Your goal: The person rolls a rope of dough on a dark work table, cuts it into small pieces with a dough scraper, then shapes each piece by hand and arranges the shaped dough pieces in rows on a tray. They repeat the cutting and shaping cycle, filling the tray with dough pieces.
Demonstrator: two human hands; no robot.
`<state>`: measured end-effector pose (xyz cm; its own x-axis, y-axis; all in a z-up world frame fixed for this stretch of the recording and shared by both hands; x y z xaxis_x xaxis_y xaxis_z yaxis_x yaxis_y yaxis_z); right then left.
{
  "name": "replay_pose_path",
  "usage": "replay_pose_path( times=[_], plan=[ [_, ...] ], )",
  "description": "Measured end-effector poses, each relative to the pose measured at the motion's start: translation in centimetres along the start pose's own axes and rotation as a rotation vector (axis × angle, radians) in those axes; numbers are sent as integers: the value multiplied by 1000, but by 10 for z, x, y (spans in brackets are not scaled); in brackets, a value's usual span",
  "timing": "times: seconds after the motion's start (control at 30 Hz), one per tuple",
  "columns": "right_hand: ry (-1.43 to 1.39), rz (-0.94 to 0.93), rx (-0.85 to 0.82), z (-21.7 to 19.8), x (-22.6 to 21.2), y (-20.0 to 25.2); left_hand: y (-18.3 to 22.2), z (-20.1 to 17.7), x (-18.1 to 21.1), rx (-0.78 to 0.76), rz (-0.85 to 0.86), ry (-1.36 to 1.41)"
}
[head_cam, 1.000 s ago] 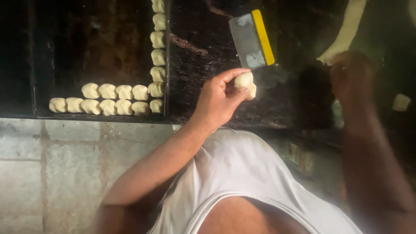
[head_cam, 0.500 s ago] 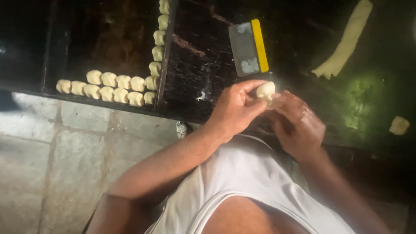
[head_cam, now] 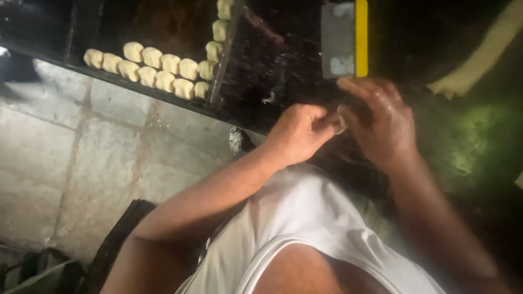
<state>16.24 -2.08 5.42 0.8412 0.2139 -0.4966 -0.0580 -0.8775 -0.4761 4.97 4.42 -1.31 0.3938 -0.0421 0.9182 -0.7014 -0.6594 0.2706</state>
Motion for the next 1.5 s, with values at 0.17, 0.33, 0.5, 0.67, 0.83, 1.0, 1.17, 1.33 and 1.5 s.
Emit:
replay_pose_path(
  times=[0.17,0.33,0.5,0.67,0.83,1.0,1.17,1.33,1.5],
  plan=[
    [-400,433,-312,72,50,32,-7,-25,-70,48,-63,216],
    [-37,623,-369,118,82,38,4,-119,-45,205,380,443],
    [298,670,-532,104,56,21,34,-230,-76,326,353,402],
    [349,785,-617,114,54,15,66,-328,-134,559,434,321],
    [71,979,-620,120,80,-15,111,-405,-167,771,490,308],
    [170,447,-647,239,-43,-164,126,-437,-179,908,426,-9],
    [182,612,-741,356,-120,-228,120,-433,-172,880,527,-321],
    [146,-95,-561,404,-140,-232,104,-428,-164,764,534,-462],
    [151,49,-569,342,-141,-229,60,-411,-166,580,518,-644]
  ],
)
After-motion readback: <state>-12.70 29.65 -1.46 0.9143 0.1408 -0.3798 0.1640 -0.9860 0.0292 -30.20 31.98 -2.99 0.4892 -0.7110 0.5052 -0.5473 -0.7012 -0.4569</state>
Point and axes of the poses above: each hand's wrist, its own y-axis away from the middle knuckle, its own z-axis out of the palm, x = y × z, the point moved 8 cm from there along -y, towards the middle knuckle, and after that the axes turned 1 degree about x, right-handed, at the moved point
